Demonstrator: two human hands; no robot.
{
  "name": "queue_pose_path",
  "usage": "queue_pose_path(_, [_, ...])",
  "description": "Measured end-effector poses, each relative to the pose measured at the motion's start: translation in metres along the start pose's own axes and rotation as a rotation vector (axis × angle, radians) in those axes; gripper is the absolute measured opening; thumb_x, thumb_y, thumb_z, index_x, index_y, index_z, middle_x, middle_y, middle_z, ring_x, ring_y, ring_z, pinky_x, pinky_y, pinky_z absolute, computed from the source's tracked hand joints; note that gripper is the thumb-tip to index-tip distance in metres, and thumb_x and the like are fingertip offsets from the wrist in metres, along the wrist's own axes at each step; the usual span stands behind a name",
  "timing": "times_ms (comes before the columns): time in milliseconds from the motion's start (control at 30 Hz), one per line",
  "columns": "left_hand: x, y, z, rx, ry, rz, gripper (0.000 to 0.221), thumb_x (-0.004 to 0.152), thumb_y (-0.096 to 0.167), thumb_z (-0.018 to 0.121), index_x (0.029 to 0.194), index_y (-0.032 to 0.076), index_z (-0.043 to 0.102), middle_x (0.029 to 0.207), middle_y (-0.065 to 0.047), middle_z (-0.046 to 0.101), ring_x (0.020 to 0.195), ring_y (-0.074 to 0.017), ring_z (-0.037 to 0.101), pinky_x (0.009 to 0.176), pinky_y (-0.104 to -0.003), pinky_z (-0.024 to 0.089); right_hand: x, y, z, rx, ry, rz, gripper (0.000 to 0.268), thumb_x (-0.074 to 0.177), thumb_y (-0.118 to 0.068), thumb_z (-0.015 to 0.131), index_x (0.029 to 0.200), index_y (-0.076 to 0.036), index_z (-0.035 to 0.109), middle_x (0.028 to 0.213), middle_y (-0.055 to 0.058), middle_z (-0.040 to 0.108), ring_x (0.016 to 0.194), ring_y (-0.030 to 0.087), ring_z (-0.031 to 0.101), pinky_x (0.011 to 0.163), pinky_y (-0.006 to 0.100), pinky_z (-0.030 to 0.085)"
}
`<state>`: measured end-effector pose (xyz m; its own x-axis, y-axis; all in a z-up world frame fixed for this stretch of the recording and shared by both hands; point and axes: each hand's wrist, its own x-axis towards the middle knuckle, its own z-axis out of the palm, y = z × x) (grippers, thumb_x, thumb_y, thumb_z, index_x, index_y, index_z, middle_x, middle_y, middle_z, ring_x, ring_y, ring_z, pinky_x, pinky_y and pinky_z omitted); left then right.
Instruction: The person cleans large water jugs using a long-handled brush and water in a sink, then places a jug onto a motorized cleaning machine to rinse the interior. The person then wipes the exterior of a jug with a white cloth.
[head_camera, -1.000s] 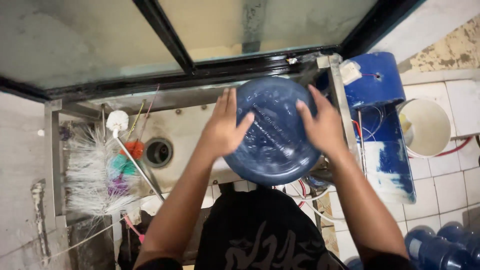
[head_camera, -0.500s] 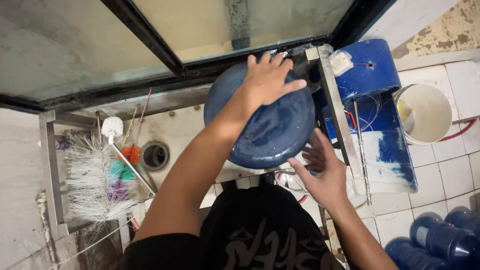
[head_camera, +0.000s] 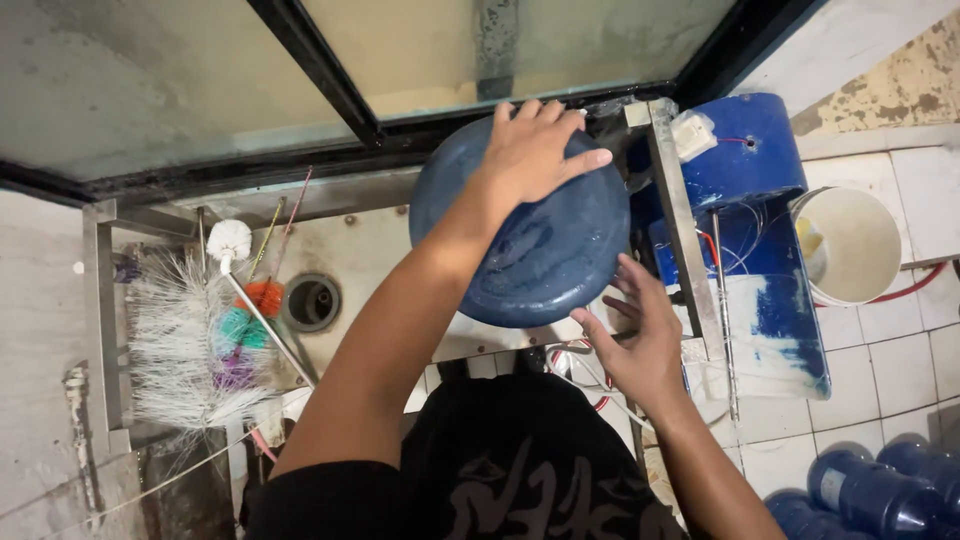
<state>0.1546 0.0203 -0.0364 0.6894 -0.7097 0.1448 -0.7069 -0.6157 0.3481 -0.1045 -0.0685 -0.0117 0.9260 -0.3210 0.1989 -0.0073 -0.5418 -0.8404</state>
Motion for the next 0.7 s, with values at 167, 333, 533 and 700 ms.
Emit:
queue_pose_path(167, [-0.022, 0.041, 0.002, -0.058, 0.017, 0.29, 0.067, 0.082, 0.071, 0.062, 0.113, 0.013, 0.07, 0.115, -0.009, 0.066, 0.116, -0.0294, 0.056, 0.099, -0.06, 0.03, -0.008, 0.05, -0.015, 0.531, 0.059, 0.101, 0.036, 0.097, -0.016, 0.071, 0.125, -0.003, 0.054, 0.12, 0.013, 0.062, 0.106, 0.019, 0.067, 0.089, 0.033, 0.059])
queue_pose_path(333, [-0.053, 0.092, 0.0, -0.169, -0.273, 0.608, 0.043, 0.063, 0.056, 0.075, 0.077, 0.015, 0.078, 0.084, -0.006, 0.071, 0.099, -0.0252, 0.064, 0.106, -0.052, 0.032, 0.002, 0.149, -0.048, 0.574, 0.343, 0.217, 0.018, 0.107, -0.015, 0.066, 0.111, 0.0, 0.057, 0.105, 0.01, 0.068, 0.094, 0.017, 0.069, 0.086, 0.032, 0.059])
queue_pose_path(533, [-0.136, 0.126, 0.005, -0.185, -0.508, 0.755, 0.047, 0.077, 0.051, 0.071, 0.069, 0.005, 0.074, 0.069, -0.014, 0.07, 0.07, -0.0337, 0.067, 0.076, -0.045, 0.053, 0.054, 0.333, -0.071, -0.26, 0.391, 0.411, 0.034, 0.106, -0.032, 0.067, 0.106, 0.003, 0.069, 0.094, 0.017, 0.072, 0.083, 0.024, 0.067, 0.074, 0.037, 0.051])
queue_pose_path(700, [-0.2, 0.111, -0.037, -0.383, -0.485, 0.501, 0.047, 0.094, 0.038, 0.07, 0.061, 0.005, 0.067, 0.063, -0.012, 0.066, 0.068, -0.0325, 0.064, 0.075, -0.043, 0.051, 0.085, 0.392, -0.066, -0.387, -0.11, 0.615, 0.043, 0.109, -0.031, 0.05, 0.105, 0.008, 0.068, 0.087, 0.031, 0.069, 0.08, 0.035, 0.069, 0.076, 0.047, 0.053])
